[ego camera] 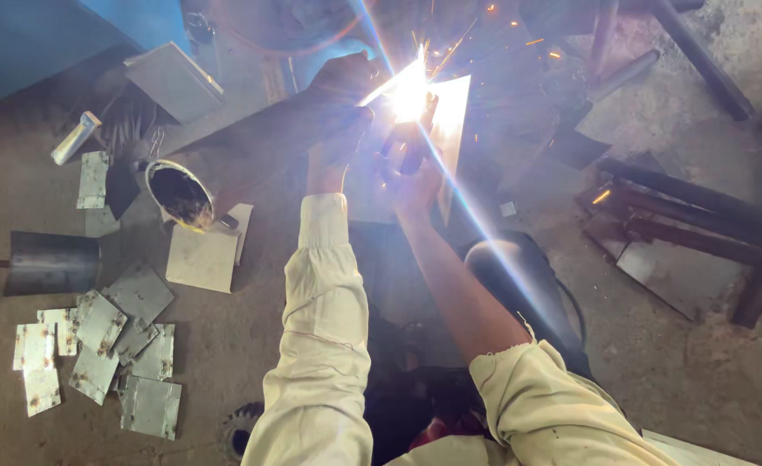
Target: The person is welding a metal pipe to a metal sheet using a welding torch. They position the pipe against the sheet, apply the torch to create a weld, and repeat the process on different sections of the assembly.
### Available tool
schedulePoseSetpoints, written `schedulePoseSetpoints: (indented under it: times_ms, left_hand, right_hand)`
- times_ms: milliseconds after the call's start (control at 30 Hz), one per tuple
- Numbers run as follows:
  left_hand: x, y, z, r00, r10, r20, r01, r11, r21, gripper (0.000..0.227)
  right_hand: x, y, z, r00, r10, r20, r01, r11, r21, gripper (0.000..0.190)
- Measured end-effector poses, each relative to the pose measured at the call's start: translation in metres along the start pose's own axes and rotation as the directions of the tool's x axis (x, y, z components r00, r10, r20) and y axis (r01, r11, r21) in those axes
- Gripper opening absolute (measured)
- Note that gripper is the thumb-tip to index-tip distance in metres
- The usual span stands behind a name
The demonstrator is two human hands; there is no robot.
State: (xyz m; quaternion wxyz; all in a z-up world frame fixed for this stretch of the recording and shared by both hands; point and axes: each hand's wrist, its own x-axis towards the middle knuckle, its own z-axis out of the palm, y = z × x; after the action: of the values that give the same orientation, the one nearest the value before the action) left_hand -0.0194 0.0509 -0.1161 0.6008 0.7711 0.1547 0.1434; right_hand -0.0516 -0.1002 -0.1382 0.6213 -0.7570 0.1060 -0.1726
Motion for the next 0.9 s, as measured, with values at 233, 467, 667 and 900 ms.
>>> schedulePoseSetpoints:
  times_ms: [233, 467, 667, 900]
  left_hand:
    - [0.013, 0.023, 0.008, 0.987, 0.135, 0.091, -0.142, 0.987, 0.073, 0.021]
    - [-0.001, 0.042, 0.010, 0.989, 0.112, 0.093, -0.121, 0.988, 0.094, 0.022]
    - [0.019, 0.033, 0.015, 0.895, 0.403, 0.192, -0.442, 0.858, 0.262, 0.023]
    - [0.040, -0.083, -0.004, 0.985, 0.030, 0.168, 0.031, 0.936, -0.351, 0.028]
  right_hand:
    - [-0.003, -0.001, 0.005, 0.998, 0.051, -0.038, -0.047, 0.993, 0.110, 0.069]
    - [-0.001, -0.010, 0.000, 0.999, 0.042, 0.027, -0.048, 0.953, 0.298, 0.054]
    - [-0.001, -0.019, -0.007, 0.998, -0.036, 0.051, 0.010, 0.898, 0.441, 0.043]
    - [0.002, -0.007, -0.002, 0.994, 0.099, 0.045, -0.106, 0.969, 0.223, 0.058]
